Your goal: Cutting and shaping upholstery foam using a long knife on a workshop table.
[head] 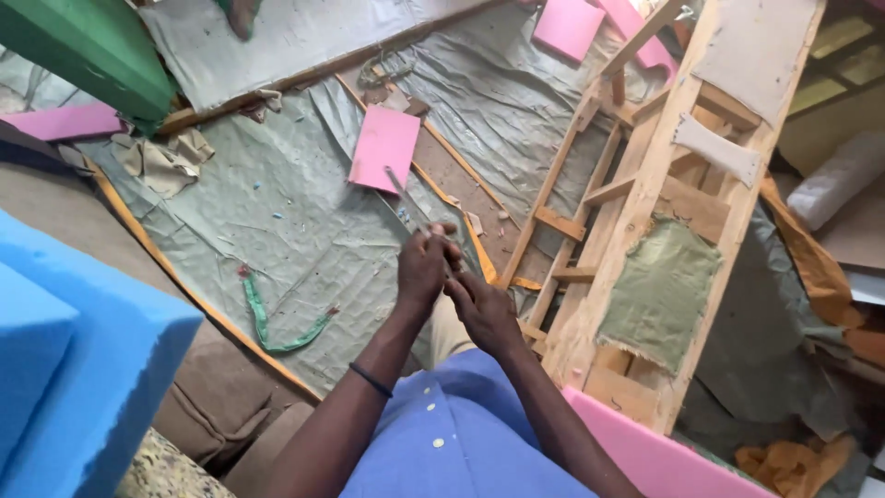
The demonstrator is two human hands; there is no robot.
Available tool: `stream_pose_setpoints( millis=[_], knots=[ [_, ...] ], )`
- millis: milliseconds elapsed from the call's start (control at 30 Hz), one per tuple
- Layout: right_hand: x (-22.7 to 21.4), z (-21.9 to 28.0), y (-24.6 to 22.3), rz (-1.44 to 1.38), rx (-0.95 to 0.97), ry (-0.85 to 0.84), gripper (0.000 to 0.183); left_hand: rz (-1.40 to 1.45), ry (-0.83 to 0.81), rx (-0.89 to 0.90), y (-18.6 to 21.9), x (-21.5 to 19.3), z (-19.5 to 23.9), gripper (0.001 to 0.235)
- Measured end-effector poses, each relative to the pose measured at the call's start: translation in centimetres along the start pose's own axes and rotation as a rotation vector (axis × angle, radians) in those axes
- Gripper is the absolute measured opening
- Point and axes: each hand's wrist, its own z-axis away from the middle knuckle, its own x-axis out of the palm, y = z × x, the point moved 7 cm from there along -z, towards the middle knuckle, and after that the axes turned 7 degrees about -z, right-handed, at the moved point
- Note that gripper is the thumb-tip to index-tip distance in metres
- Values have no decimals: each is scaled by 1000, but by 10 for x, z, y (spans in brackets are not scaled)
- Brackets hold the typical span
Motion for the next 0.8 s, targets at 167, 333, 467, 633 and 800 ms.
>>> stream_pose_setpoints(
  millis=[167, 333, 467, 633, 800],
  knots=[
    [-12, -85, 36, -414, 114, -104, 29, 146, 155, 144, 47, -25, -92, 40],
    [-76, -185, 66, -41, 234, -167, 36, 109, 268, 142, 56, -18, -190, 45],
    [-125, -262, 0, -342, 67, -180, 49, 117, 190, 71, 88, 41, -258, 36],
    [-147, -321, -71, -368, -120, -266, 37, 132, 106, 22, 131, 99, -297, 37],
    [-176, -363, -86, -650, -103, -263, 27, 194, 236, 17, 156, 88, -353, 44]
  ],
)
